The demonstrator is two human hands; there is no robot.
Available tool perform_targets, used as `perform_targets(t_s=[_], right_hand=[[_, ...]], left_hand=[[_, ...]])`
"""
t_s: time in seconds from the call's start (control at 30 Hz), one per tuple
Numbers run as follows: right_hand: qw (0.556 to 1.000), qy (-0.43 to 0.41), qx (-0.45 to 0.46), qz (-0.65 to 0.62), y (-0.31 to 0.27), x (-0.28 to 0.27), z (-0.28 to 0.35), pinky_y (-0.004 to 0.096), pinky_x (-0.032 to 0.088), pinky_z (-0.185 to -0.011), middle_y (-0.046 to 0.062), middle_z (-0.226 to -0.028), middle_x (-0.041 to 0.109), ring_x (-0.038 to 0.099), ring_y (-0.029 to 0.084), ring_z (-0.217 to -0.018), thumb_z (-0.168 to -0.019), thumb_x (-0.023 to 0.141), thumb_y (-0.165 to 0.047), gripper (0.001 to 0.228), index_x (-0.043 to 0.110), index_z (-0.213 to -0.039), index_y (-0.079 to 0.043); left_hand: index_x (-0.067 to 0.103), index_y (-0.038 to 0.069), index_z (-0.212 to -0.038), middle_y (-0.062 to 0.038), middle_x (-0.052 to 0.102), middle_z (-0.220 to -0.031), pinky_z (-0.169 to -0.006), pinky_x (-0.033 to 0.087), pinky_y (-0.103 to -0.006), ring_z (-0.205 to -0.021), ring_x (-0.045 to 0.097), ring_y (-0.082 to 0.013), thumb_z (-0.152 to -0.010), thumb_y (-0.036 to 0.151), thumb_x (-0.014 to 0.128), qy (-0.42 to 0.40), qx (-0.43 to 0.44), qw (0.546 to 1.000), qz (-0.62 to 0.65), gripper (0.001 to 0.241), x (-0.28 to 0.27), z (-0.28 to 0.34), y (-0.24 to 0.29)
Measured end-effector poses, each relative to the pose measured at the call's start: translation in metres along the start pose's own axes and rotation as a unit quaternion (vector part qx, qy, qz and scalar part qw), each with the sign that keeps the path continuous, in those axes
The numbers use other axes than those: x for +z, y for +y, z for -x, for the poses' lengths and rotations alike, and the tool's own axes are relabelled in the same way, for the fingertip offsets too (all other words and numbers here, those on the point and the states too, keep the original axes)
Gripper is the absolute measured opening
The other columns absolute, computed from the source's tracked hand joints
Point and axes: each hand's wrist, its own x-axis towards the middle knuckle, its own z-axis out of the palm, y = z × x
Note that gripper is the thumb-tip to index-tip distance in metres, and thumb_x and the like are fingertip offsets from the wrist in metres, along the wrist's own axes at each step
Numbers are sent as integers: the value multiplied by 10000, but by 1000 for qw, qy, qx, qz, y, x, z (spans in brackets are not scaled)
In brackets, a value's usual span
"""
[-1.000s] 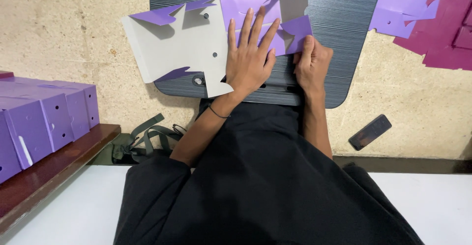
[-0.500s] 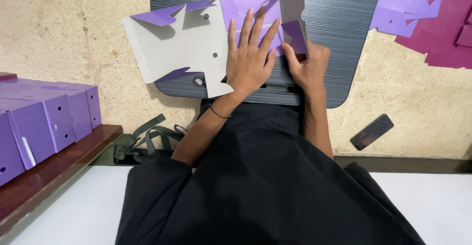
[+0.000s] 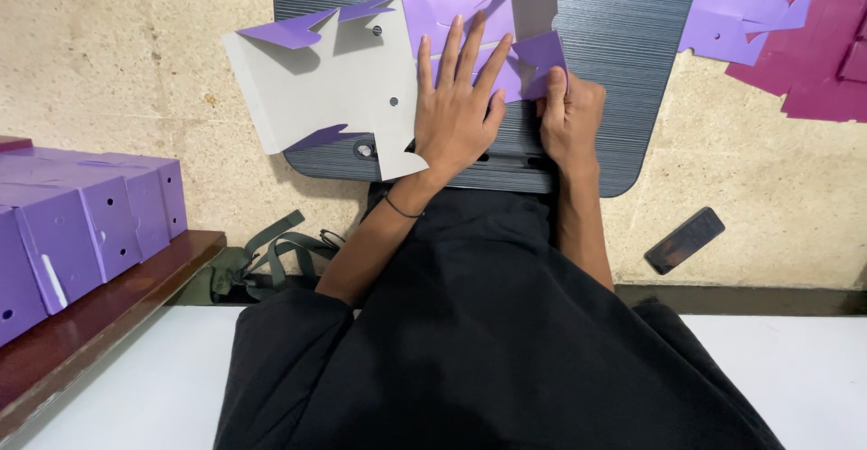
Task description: Folding flat cardboard cutouts into assembled purple boxes on a lap desk
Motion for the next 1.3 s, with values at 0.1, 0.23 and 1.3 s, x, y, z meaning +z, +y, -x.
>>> perform_targets(t_s=[0.1,0.23,1.3], right_hand=[[1000,7,-3,3,-2,0,-1,404,292,-543,29,-575,502,440,203,-497,-1189,365,-289,551,489,-690,-91],[1000,10,2,-14,-8,-2,-2,388,287,-537,21,-574,502,433,187,-494,-1187,374,-266,538,482,-689,-94],[999,40,-8,-12,-7,-2,-9,377,387,-485,144,-541,546,650,417,-601,-1026,795,-224,444,536,-697,-76]], left_hand=[[359,239,-1614,-123,264,-1666,-1261,156,-607,-1549,213,-330,-1080,381,604,2,2,1000,2,604,0,0,-1],[372,240,-1608,-125,277,-1662,-1261,167,-600,-1547,240,-329,-1075,379,606,11,3,1000,5,599,0,1,-1],[559,116,-1432,-168,491,-1505,-1209,379,-491,-1411,485,-334,-975,232,686,2,264,899,351,489,1,61,-17]])
